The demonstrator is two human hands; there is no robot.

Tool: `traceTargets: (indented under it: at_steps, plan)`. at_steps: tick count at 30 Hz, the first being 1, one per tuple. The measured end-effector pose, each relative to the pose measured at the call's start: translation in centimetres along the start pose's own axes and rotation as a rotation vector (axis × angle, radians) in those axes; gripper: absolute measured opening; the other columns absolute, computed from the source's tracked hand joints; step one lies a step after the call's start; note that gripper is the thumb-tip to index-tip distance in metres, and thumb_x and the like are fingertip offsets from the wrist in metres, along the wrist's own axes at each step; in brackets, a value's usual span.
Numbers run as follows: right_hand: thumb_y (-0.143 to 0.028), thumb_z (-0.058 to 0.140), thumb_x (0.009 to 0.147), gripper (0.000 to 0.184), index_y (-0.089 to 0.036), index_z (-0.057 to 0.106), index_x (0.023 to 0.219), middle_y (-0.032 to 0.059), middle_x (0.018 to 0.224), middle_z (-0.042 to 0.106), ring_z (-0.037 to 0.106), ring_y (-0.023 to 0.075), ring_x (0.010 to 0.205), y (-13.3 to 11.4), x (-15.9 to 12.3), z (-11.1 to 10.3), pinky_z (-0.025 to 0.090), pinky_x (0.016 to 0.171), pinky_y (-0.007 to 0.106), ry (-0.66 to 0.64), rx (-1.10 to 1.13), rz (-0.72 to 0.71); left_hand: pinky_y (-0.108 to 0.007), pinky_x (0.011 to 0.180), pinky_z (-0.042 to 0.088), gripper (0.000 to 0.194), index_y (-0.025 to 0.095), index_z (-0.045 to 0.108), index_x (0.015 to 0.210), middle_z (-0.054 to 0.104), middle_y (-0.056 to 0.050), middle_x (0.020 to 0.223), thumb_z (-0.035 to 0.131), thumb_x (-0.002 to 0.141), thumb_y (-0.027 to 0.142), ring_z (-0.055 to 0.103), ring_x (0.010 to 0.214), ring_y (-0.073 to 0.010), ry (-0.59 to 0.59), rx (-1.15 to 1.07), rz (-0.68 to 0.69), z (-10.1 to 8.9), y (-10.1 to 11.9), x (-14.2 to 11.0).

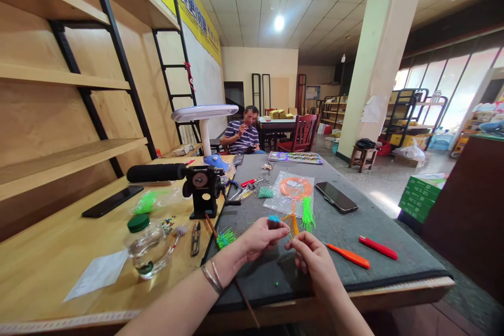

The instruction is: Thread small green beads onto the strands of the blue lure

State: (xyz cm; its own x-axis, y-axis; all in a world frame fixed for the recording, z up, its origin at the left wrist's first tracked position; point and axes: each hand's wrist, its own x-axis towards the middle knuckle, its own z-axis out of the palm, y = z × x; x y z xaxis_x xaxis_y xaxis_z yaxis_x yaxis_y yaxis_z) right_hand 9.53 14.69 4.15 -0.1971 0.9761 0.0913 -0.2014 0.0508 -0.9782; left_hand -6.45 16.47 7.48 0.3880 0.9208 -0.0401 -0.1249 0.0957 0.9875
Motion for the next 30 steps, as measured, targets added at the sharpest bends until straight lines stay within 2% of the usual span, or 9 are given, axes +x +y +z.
traceTargets:
  at_steps: [3,6,15,26,30]
  plan:
    - [-0.046,0.07,0.07,0.031,-0.018,0.058,0.069,-0.002,0.064,0.061,0.038,0.004,0.042,0.37,0.2,-0.17,0.023,0.037,0.016,-0.018,0.003,-0.007,-0.025,0.043,0.006,0.041,0.014,0.059,0.076,0.034,0.011,0.048,0.078,0.06,0.046,0.017,0.043,-0.0033,-0.008,-0.003,-0.002,0.02,0.09,0.01]
    - [-0.045,0.069,0.071,0.03,-0.018,0.058,0.07,-0.001,0.069,0.063,0.039,0.0038,0.042,0.55,0.28,-0.26,0.023,0.037,0.015,-0.025,0.002,-0.009,-0.025,0.044,0.006,0.041,0.014,0.058,0.075,0.033,0.011,0.047,0.078,0.06,0.046,0.017,0.043,-0.0031,-0.015,-0.008,-0.005,-0.03,0.06,0.07]
    - [-0.048,0.07,0.07,0.032,-0.017,0.059,0.069,-0.0033,0.058,0.056,0.038,0.0047,0.042,0.09,0.02,-0.11,0.024,0.038,0.016,-0.019,-0.012,-0.014,-0.026,0.045,0.006,0.043,0.014,0.058,0.076,0.034,0.011,0.047,0.079,0.058,0.047,0.018,0.043,-0.003,-0.012,-0.011,-0.021,0.06,0.2,0.0]
    - [-0.049,0.069,0.071,0.034,-0.017,0.059,0.069,-0.0014,0.063,0.058,0.039,0.0047,0.044,0.07,-0.03,-0.09,0.023,0.038,0.016,-0.021,-0.015,-0.023,-0.026,0.045,0.006,0.045,0.013,0.06,0.077,0.034,0.011,0.047,0.079,0.057,0.049,0.018,0.042,-0.0026,-0.015,-0.011,-0.026,0.07,0.16,0.1]
    - [-0.048,0.07,0.07,0.033,-0.017,0.059,0.069,-0.0053,0.052,0.051,0.035,0.0043,0.041,0.08,0.04,-0.14,0.02,0.038,0.015,-0.029,-0.008,0.001,-0.025,0.045,0.006,0.044,0.013,0.06,0.076,0.036,0.01,0.048,0.079,0.058,0.048,0.018,0.043,-0.0028,-0.019,-0.013,-0.015,0.08,0.04,0.11]
